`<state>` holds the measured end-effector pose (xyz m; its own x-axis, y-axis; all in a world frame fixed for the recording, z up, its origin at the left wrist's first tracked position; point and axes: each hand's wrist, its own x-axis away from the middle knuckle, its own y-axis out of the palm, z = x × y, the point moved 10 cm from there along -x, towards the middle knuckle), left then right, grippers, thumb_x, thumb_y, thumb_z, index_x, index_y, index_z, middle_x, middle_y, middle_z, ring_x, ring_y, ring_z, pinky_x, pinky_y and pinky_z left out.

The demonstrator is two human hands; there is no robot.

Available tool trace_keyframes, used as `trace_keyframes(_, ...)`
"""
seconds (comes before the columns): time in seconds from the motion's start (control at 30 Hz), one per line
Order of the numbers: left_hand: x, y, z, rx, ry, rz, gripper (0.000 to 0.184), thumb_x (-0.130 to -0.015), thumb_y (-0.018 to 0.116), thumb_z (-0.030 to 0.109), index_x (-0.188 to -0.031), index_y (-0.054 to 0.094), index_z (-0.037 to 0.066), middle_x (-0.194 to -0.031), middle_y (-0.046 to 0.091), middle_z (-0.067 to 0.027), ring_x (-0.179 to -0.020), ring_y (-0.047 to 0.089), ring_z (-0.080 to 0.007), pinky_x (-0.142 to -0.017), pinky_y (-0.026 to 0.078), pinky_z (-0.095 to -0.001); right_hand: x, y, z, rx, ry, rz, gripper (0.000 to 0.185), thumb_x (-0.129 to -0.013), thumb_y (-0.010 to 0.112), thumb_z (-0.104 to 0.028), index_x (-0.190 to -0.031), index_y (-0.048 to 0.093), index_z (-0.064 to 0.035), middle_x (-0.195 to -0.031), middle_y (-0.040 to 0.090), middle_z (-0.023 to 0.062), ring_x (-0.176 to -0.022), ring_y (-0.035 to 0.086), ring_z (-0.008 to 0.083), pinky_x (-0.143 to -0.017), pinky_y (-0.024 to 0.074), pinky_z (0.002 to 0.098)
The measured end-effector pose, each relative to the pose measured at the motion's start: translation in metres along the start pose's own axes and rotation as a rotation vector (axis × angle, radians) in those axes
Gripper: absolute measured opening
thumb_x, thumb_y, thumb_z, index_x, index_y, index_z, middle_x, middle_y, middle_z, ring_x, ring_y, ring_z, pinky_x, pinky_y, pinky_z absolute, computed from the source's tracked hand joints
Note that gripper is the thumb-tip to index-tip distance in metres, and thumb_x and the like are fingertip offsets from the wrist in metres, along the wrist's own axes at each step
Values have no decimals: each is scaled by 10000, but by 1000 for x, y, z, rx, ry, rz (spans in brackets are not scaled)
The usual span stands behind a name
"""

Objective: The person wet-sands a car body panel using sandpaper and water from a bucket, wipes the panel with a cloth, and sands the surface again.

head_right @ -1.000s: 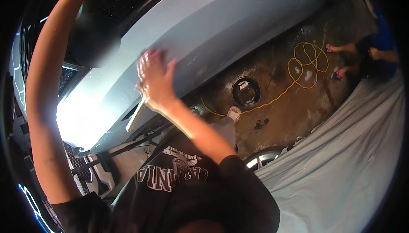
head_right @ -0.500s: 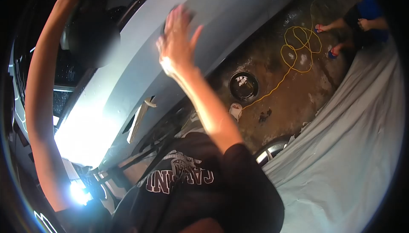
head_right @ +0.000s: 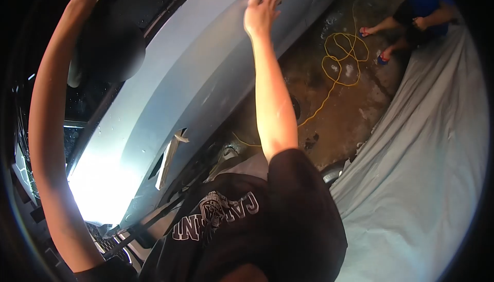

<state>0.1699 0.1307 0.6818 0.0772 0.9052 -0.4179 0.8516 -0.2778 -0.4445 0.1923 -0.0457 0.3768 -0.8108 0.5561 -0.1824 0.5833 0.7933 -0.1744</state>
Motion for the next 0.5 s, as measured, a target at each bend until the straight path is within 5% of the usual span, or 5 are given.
trace_keyframes(0.07,3,-7,5,15,6,-20,208,-722,739,148,-906,649,112,-1017,626,-46,-997,587,-243,-898,463,-425,42,9,-21,-95,-11,-33,712,-1061,317,-388,-1559,40,39,-1643,-9,241,-1535,-15,337,-1209,11,568)
trace_keyframes(0.17,-2,-2,3,-6,-19,-22,210,-721,742,149,-906,651,112,-1004,623,-44,-1000,584,-242,-902,462,-424,227,80,-58,762,-326,-205,846,-993,449,-448,-1527,112,115,-1588,79,367,-1485,148,492,-1182,113,618)
trace_keyframes(0.27,-2,-2,1,-35,-13,-77,222,-707,746,148,-907,655,119,-991,616,-49,-995,580,-246,-884,458,-420,274,86,-76,488,-319,-484,855,-980,498,-428,-1535,113,96,-1594,83,354,-1489,123,491,-1169,81,657)
trace_keyframes(0.4,-3,-9,0,24,-32,-40,236,-695,747,148,-908,650,125,-989,612,-52,-983,576,-253,-857,451,-418,69,24,-31,245,-173,-196,719,-1039,382,-328,-1562,59,44,-1640,-26,252,-1527,11,391,-1180,23,641)
trace_keyframes(0.5,-4,-11,2,25,-63,-14,237,-691,746,143,-904,644,124,-988,616,-51,-967,582,-254,-868,448,-423,76,24,-29,158,-68,-84,711,-1042,371,-313,-1563,46,45,-1640,-19,254,-1528,42,383,-1181,47,638)
